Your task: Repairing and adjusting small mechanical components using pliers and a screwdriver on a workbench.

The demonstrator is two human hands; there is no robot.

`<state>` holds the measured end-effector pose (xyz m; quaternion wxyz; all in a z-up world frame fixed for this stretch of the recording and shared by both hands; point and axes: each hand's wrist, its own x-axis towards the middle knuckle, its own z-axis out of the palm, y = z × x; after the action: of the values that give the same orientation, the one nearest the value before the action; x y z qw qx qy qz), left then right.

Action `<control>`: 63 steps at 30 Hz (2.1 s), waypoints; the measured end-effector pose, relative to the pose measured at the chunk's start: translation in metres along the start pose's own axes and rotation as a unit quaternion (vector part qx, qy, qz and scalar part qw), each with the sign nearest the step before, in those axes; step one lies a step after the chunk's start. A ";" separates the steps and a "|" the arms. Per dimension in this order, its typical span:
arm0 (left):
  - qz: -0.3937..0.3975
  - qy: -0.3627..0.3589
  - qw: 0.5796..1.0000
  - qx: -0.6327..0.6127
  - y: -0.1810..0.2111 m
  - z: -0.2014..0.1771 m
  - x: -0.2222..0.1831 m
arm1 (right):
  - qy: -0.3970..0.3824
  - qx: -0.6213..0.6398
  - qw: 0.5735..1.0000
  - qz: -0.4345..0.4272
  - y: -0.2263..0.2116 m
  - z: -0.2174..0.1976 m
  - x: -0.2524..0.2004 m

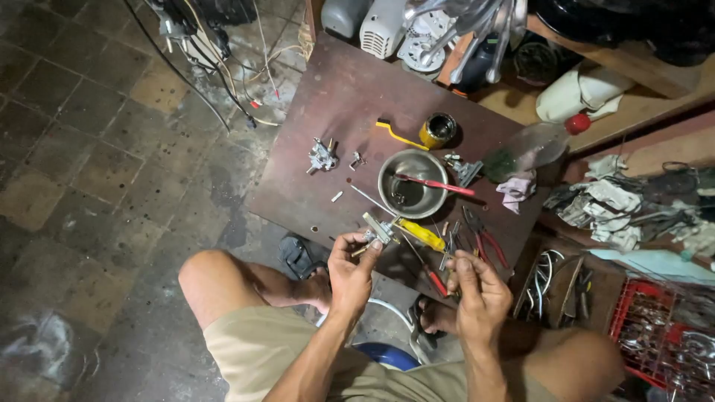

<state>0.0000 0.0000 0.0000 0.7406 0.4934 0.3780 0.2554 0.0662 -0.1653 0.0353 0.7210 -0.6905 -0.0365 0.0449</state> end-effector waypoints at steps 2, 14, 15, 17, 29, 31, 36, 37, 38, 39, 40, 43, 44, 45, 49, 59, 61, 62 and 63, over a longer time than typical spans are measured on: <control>-0.001 -0.006 1.000 0.001 -0.001 0.001 -0.002 | 0.000 -0.019 1.000 -0.018 -0.001 -0.001 -0.003; 0.002 -0.015 1.000 0.015 0.015 0.002 -0.002 | -0.016 -0.089 0.994 -0.064 -0.005 -0.004 -0.008; 0.003 -0.014 1.000 0.012 0.015 0.001 0.000 | -0.025 -0.090 0.992 -0.085 -0.005 -0.006 -0.008; 0.007 -0.009 1.000 0.006 0.007 0.000 0.004 | 0.002 -0.046 0.997 -0.069 -0.001 -0.007 -0.007; 0.031 0.029 0.999 -0.034 0.023 -0.004 0.007 | 0.064 0.002 0.992 -0.107 -0.003 0.016 0.064; 0.051 0.032 0.998 -0.026 0.026 -0.006 0.008 | 0.046 -0.002 0.992 -0.117 -0.011 0.021 0.060; 0.143 0.033 0.989 0.034 0.027 -0.010 0.013 | -0.068 -0.169 0.975 -0.129 -0.037 0.028 0.027; 0.142 0.036 0.989 0.034 0.028 -0.009 0.013 | -0.072 -0.169 0.975 -0.128 -0.037 0.029 0.025; 0.139 0.035 0.989 0.027 0.029 -0.009 0.012 | -0.077 -0.164 0.976 -0.124 -0.036 0.029 0.024; 0.136 0.032 0.990 0.020 0.031 -0.009 0.012 | -0.082 -0.159 0.977 -0.120 -0.035 0.029 0.022; 0.135 0.034 0.990 0.021 0.028 -0.010 0.010 | -0.084 -0.159 0.977 -0.118 -0.035 0.029 0.022; 0.126 0.032 0.991 0.014 0.024 -0.012 0.009 | -0.095 -0.140 0.978 -0.119 -0.034 0.028 0.022; 0.122 0.032 0.992 0.017 0.024 -0.012 0.008 | -0.105 -0.142 0.975 -0.136 -0.034 0.028 0.022; 0.119 0.032 0.992 0.020 0.025 -0.012 0.007 | -0.114 -0.144 0.971 -0.153 -0.034 0.028 0.022; 0.112 0.034 0.993 0.022 0.027 -0.011 0.006 | -0.098 -0.161 0.975 -0.120 -0.034 0.030 0.019; 0.117 0.025 0.993 0.016 0.027 -0.010 0.005 | -0.095 -0.179 0.968 -0.145 -0.035 0.021 0.015; 0.110 0.028 0.993 0.019 0.025 -0.010 0.006 | -0.094 -0.188 0.965 -0.156 -0.028 0.015 0.017; 0.111 0.028 0.993 0.009 0.023 -0.011 0.007 | -0.094 -0.155 0.965 -0.187 -0.020 0.010 0.019; 0.112 0.028 0.993 0.000 0.021 -0.011 0.007 | -0.093 -0.123 0.964 -0.217 -0.013 0.005 0.021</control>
<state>-0.0051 0.0195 0.0147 0.6965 0.5249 0.3412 0.3508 0.0866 -0.1586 0.0481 0.6167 -0.7419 -0.2577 -0.0535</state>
